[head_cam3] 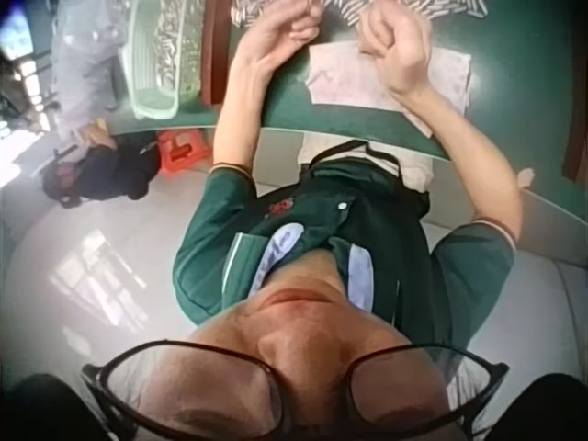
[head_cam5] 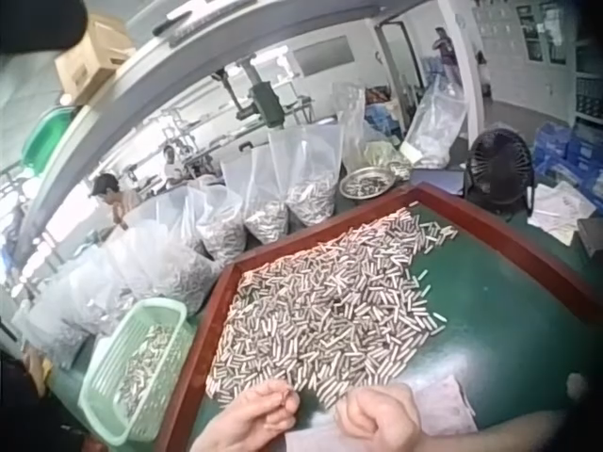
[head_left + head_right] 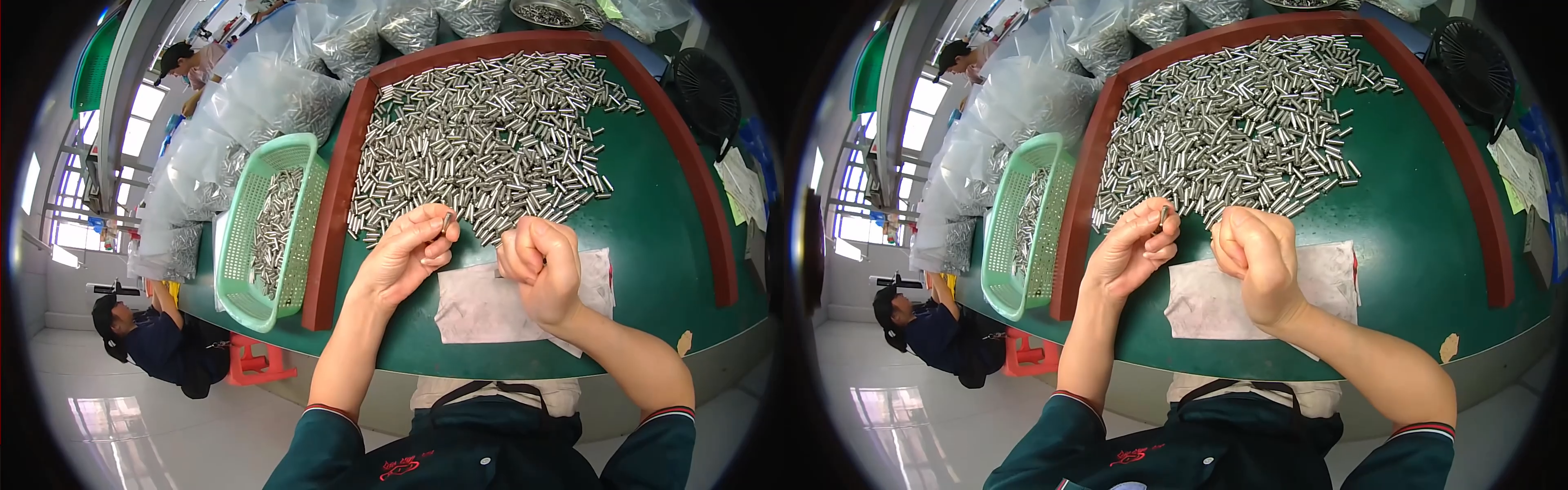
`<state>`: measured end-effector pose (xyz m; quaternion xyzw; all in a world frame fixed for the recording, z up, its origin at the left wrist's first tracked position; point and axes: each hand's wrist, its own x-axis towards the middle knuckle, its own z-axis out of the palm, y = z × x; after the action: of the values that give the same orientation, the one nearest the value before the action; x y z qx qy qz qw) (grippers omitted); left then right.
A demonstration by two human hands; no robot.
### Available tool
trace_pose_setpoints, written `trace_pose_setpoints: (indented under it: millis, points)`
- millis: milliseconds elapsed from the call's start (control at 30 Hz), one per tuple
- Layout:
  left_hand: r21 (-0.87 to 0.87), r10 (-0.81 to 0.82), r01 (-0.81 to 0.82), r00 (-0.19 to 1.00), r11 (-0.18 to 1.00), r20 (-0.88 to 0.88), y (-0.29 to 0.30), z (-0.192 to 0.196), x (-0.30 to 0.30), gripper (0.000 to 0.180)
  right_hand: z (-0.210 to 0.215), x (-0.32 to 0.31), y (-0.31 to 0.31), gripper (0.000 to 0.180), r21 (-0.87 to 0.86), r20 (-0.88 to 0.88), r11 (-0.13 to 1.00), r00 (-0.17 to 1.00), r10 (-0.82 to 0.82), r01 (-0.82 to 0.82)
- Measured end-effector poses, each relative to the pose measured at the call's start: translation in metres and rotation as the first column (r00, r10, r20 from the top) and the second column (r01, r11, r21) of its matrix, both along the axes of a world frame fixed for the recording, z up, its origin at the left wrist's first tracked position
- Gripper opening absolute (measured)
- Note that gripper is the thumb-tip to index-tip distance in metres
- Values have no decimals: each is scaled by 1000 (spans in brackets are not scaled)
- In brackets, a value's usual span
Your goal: Assembling small cylindrical metal components by hand at a factory workbench.
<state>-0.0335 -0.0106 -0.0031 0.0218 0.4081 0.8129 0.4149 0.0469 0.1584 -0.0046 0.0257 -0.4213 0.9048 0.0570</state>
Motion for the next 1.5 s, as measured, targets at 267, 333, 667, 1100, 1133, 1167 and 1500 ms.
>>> trace_pose_setpoints:
  millis: [267, 333, 667, 1100, 1133, 1167, 1500]
  points:
    - [-228, 164, -226, 951, 947, -262, -3, 1, -2, 23, 0, 1, 1, 35, 22, -3, 1000, 1000, -3, 3]
    - [-442, 38, -381, 790, 812, -611, 2, -2, -1, 17, 1, 2, 1, 35, 27, -3, 1000, 1000, -4, 4]
    - [-524, -511, -731, 278, 438, -814, 16, -6, 10, 11, 3, 4, 1, 34, 29, 3, 1000, 1000, 10, -10]
    - [-749, -620, -359, 420, 557, -663, 19, 13, 34, 3, -4, 2, 7, 34, -95, 20, 995, 1000, -8, 10]
    - [-745, -623, -368, 409, 556, -667, 19, 13, 34, 3, -4, 2, 6, 36, -77, 0, 997, 1000, -26, 25]
    - [-745, -629, -371, 399, 555, -667, 20, 13, 34, 3, -5, 1, 4, 38, -59, -20, 997, 999, -42, 41]
    - [-749, -633, -380, 400, 543, -662, 20, 17, 35, 5, -2, 2, 0, 37, -56, -58, 998, 998, -30, 26]
